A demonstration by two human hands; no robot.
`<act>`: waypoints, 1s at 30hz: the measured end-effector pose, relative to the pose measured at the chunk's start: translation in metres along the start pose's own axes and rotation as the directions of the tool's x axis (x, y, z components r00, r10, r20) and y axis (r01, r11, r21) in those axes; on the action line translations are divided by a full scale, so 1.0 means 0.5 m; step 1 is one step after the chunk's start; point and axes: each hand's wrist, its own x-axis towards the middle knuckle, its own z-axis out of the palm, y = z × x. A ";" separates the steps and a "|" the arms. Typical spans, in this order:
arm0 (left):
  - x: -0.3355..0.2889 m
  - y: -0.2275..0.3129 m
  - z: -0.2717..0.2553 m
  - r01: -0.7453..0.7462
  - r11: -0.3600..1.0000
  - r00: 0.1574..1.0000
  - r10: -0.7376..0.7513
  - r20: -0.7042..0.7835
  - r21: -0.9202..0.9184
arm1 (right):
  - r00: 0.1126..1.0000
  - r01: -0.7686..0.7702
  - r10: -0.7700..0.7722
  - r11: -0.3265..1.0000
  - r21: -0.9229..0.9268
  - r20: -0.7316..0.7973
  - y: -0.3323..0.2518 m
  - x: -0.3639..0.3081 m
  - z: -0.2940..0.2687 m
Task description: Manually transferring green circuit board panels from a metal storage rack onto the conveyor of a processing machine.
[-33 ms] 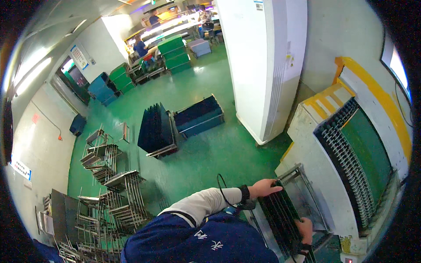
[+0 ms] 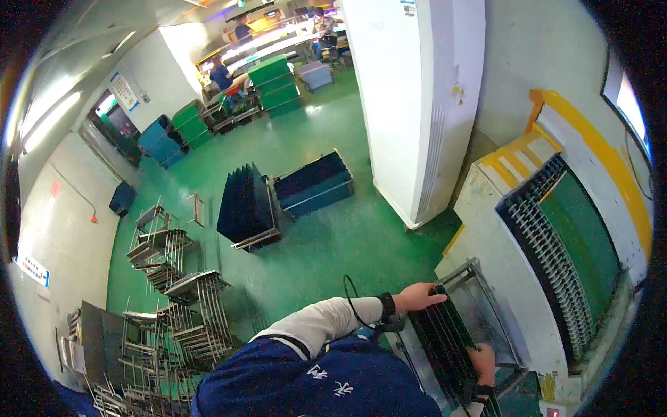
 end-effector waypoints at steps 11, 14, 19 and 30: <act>-0.008 0.039 -0.041 0.074 0.994 0.991 -0.065 0.120 -0.076 | 0.994 -0.010 0.015 0.999 -0.044 0.111 -0.060 -0.008 -0.038; -0.011 0.076 -0.034 0.024 0.996 0.994 -0.014 0.105 -0.090 | 0.997 -0.006 0.008 1.000 -0.020 0.081 -0.016 -0.019 -0.022; -0.001 0.022 -0.025 0.013 0.998 0.999 -0.017 0.050 0.067 | 0.994 -0.078 0.077 0.997 0.007 0.076 -0.053 -0.024 -0.028; 0.022 -0.004 -0.012 0.055 0.998 0.997 -0.056 0.051 0.024 | 0.990 -0.089 0.087 0.996 0.017 0.108 -0.046 -0.015 -0.024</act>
